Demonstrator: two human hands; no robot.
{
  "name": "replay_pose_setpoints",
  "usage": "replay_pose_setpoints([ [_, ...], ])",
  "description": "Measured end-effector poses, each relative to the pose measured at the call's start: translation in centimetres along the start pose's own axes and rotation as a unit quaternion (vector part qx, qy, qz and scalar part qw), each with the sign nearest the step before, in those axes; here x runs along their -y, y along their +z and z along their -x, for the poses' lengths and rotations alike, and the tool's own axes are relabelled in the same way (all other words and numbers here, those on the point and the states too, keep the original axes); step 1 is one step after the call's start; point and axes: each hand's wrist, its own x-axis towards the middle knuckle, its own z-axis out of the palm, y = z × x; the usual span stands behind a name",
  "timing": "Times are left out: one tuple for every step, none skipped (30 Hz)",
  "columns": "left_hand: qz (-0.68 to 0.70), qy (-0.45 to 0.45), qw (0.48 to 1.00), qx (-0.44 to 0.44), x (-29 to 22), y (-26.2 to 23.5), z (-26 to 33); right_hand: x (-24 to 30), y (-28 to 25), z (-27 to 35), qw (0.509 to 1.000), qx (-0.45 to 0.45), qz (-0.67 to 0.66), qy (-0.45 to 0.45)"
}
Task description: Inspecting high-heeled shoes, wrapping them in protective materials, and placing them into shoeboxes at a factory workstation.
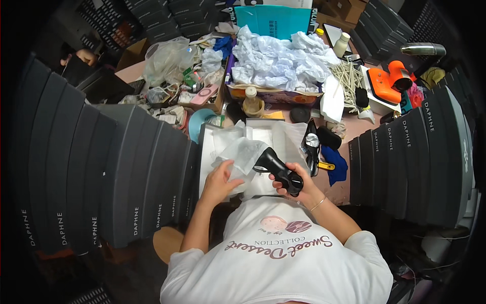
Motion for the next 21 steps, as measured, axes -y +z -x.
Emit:
replay_pose_setpoints([
  [-0.060, 0.164, 0.978, -0.113, 0.2, 0.5, 0.3, -0.4, -0.4, -0.1, 1.000, 0.000, -0.011, 0.001],
  [-0.066, 0.179, 0.974, -0.121, 0.1, 0.8, 0.5, -1.0, -0.7, 0.1, 1.000, 0.003, -0.015, 0.007],
  [-0.076, 0.198, 0.968, -0.133, -0.4, 0.6, 0.4, -1.4, -0.8, 0.0, 1.000, 0.014, -0.017, 0.011],
  [-0.087, 0.219, 0.961, -0.144, -0.8, 0.5, 0.3, -1.7, -0.8, 0.0, 0.999, 0.024, -0.019, 0.013],
  [-0.080, 0.227, 0.962, -0.130, -0.8, 0.6, 0.0, -1.9, -0.8, -0.1, 0.999, 0.027, -0.031, 0.017],
  [-0.070, 0.220, 0.963, -0.140, -1.2, 0.9, -0.1, -1.9, -0.7, -0.1, 0.998, 0.031, -0.043, 0.015],
  [-0.060, 0.215, 0.963, -0.148, -1.7, 1.1, -0.1, -1.8, -0.6, 0.0, 0.998, 0.034, -0.056, 0.012],
  [-0.050, 0.210, 0.964, -0.155, -2.1, 1.3, -0.2, -1.8, -0.6, 0.1, 0.997, 0.045, -0.056, 0.012],
  [-0.043, 0.217, 0.961, -0.165, -2.7, 1.3, -0.4, -1.5, -0.8, 0.4, 0.997, 0.054, -0.055, 0.009],
  [-0.035, 0.223, 0.959, -0.174, -3.3, 1.4, -0.6, -1.2, -0.9, 0.7, 0.997, 0.064, -0.054, 0.005],
  [-0.028, 0.230, 0.956, -0.182, -3.9, 1.6, -0.8, -1.2, -1.1, 1.0, 0.996, 0.074, -0.057, 0.002],
  [-0.027, 0.245, 0.950, -0.191, -4.5, 1.8, -1.1, -1.3, -1.2, 1.1, 0.995, 0.085, -0.060, 0.000],
  [-0.026, 0.260, 0.944, -0.201, -5.0, 2.0, -1.4, -1.4, -1.1, 1.2, 0.993, 0.097, -0.062, -0.003],
  [-0.024, 0.275, 0.938, -0.210, -5.7, 2.3, -1.6, -1.3, -0.9, 1.5, 0.992, 0.104, -0.064, -0.010],
  [-0.029, 0.293, 0.933, -0.207, -6.3, 2.4, -1.7, -1.3, -0.6, 1.7, 0.991, 0.111, -0.068, -0.017],
  [-0.033, 0.312, 0.927, -0.205, -7.0, 2.5, -1.7, -1.2, -0.5, 2.0, 0.990, 0.119, -0.072, -0.024],
  [-0.037, 0.330, 0.921, -0.202, -7.7, 2.6, -1.7, -1.2, -0.5, 2.2, 0.988, 0.132, -0.073, -0.029],
  [-0.033, 0.346, 0.916, -0.198, -8.3, 2.7, -1.7, -1.0, -0.4, 2.5, 0.987, 0.138, -0.066, -0.037],
  [-0.029, 0.363, 0.911, -0.195, -8.9, 2.8, -1.7, -0.8, -0.1, 2.7, 0.987, 0.144, -0.059, -0.045],
  [-0.024, 0.379, 0.905, -0.192, -9.5, 2.9, -1.6, -0.7, 0.1, 2.9, 0.986, 0.149, -0.052, -0.053],
  [-0.023, 0.386, 0.904, -0.181, -10.0, 2.9, -1.2, -0.4, 0.2, 3.2, 0.988, 0.144, -0.024, -0.050],
])
